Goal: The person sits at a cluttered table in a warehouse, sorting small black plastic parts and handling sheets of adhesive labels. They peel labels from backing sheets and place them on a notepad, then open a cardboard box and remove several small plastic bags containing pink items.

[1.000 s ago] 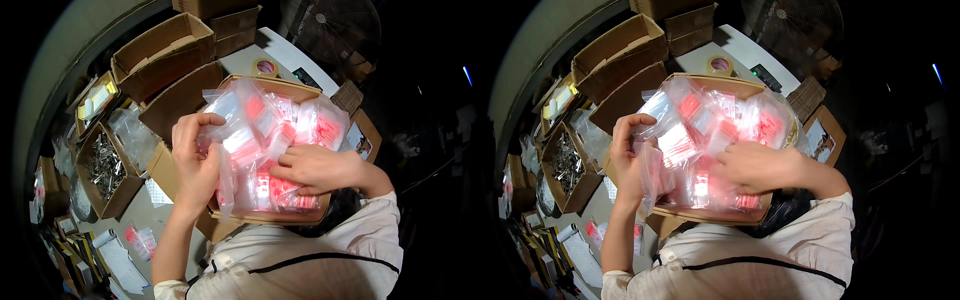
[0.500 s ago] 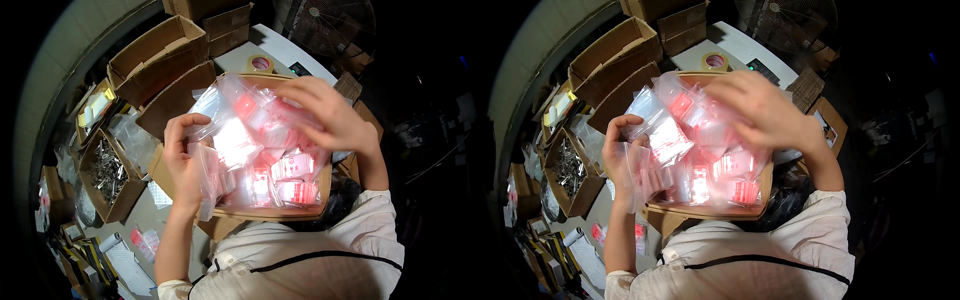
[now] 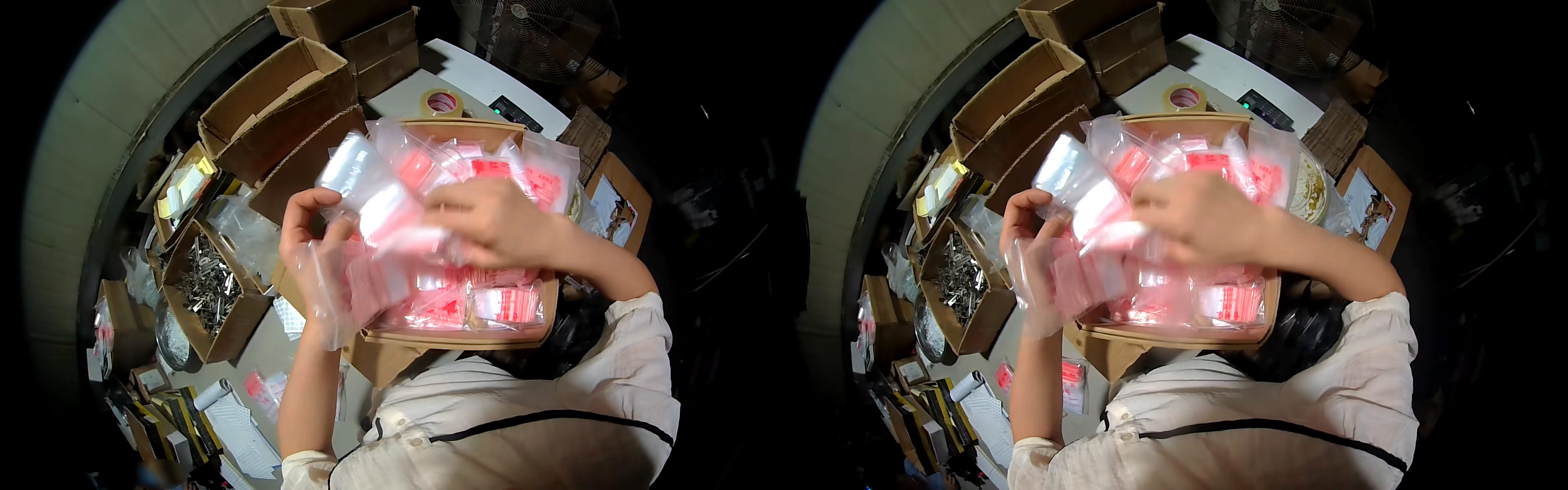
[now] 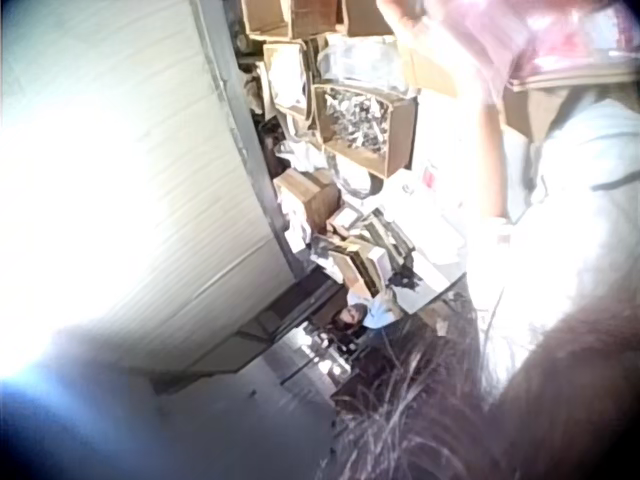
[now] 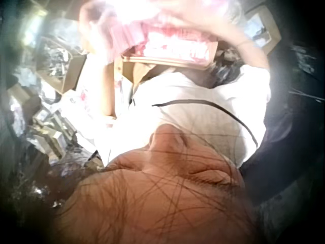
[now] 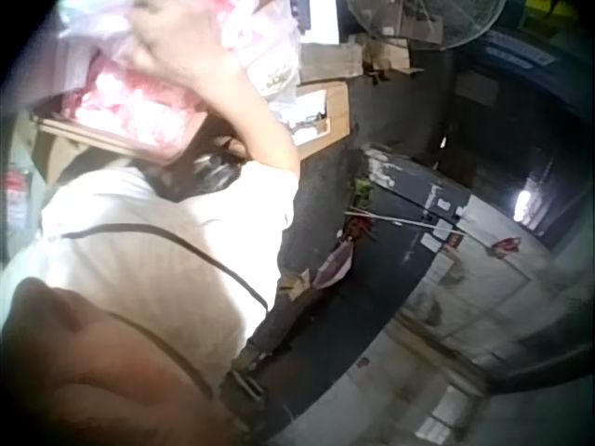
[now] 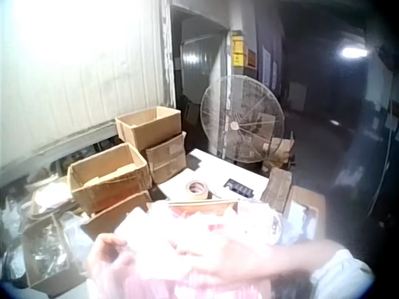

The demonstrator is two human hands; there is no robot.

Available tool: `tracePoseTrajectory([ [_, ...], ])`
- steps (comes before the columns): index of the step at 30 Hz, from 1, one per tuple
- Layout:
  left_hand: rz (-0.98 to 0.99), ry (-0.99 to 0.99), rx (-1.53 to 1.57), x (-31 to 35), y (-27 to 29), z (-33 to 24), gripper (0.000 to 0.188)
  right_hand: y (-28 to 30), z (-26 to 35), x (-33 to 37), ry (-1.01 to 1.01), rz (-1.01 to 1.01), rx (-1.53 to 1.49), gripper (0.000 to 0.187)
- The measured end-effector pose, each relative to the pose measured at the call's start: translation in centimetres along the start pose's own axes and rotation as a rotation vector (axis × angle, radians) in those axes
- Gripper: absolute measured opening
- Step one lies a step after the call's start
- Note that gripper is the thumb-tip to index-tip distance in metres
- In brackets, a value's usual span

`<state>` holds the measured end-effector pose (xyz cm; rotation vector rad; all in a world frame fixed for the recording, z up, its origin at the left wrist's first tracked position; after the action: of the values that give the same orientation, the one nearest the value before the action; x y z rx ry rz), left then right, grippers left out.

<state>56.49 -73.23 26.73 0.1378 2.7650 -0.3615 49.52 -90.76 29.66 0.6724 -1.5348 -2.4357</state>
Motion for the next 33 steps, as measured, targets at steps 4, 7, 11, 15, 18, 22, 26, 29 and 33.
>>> tracePoseTrajectory([
  [4,-0.054,-0.091,0.043,-0.5,1.5,1.2,0.028,3.7,-2.9,-1.0,-0.134,-0.162,-0.253,0.033],
  [7,-0.073,-0.081,0.074,-0.5,1.5,1.3,0.028,5.3,-3.6,-0.5,-0.150,-0.237,-0.213,0.035],
  [11,-0.105,-0.063,0.115,-0.1,1.5,1.1,0.029,6.4,0.2,0.7,-0.069,-0.393,-0.014,0.039],
  [15,-0.143,0.014,0.181,0.0,0.5,1.0,0.027,2.0,5.3,0.6,0.137,-0.028,-0.283,0.052],
  [18,-0.123,0.024,0.121,-0.6,-0.7,0.0,0.028,-1.4,6.6,-0.2,0.120,0.048,-0.269,0.062],
  [22,-0.083,0.119,0.278,-1.2,0.7,2.1,0.020,-3.4,6.3,0.2,0.217,0.328,-0.207,0.042],
  [26,-0.188,0.232,0.370,-1.0,1.3,2.2,0.025,-4.3,3.6,4.0,0.215,0.910,0.018,0.036],
  [29,-0.183,0.255,0.417,-1.6,1.8,2.9,0.030,-1.9,3.0,5.2,0.186,0.954,-0.048,0.041],
  [33,-0.226,0.318,0.446,-2.6,3.0,4.4,0.032,-0.1,5.3,3.7,0.234,0.703,-0.394,0.036],
])
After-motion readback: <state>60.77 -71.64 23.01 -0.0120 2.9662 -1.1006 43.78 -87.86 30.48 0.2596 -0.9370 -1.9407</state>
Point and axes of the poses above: each hand's wrist, its own x-axis away from the middle knuckle, its own y-axis out of the back of the hand, z = x × y, the point moved 9 cm from there along -x, towards the middle knuckle, and after that the axes turned 15 degrees about -y, right-handed, at the moved point
